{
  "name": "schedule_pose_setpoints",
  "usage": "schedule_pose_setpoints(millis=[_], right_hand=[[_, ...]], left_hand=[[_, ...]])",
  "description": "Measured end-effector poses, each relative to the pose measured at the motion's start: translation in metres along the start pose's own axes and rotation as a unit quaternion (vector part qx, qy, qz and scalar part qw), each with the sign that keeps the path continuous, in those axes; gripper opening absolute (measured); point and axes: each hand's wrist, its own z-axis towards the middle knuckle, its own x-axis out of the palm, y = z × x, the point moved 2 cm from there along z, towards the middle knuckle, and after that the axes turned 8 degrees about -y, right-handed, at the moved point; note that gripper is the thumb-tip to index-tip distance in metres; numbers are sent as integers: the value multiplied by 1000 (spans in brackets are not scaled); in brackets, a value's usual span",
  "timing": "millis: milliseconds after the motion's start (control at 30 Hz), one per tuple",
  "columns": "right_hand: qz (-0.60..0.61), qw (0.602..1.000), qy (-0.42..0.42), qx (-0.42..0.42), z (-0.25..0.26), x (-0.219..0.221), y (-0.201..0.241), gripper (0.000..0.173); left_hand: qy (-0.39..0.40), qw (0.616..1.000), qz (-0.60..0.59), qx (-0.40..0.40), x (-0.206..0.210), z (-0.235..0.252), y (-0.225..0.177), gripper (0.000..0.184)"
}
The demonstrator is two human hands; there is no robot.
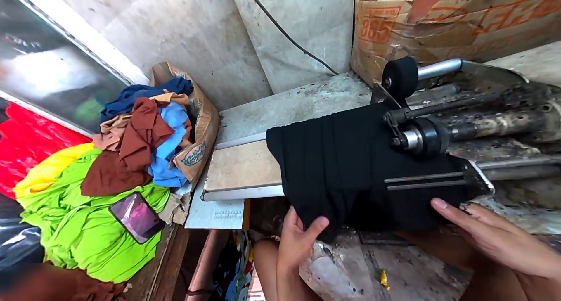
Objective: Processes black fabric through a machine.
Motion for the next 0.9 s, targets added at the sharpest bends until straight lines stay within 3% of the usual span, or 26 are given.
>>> schedule_pose_setpoints(millis=[100,233,367,500,600,733,833,900], right_hand=[[-5,1000,10,15,1,3,9,31],[-48,995,39,74,1,3,22,41],[-80,991,64,90,3,-3,21,48],[-77,992,79,68,5,-1,21,45],[-75,992,81,64,4,0,23,42],[-83,994,50,44,1,2,22,43],[-79,996,10,31,-5,5,21,37],[-69,997,-7,25,-7,6,16,30]], left_hand=[[16,995,-98,33,-8,1,-1,48],[-71,997,24,6,-1,0,-6,49],[-4,996,-79,48,-16,6,-6,41],[-39,998,23,41,-12,3,-12,37],[-7,995,-76,57,-21,5,-10,41],[-112,990,85,4,-5,-8,-11,42],[-1,996,-87,31,-17,-11,-5,43],[-5,987,-148,59,-30,-4,-1,48]])
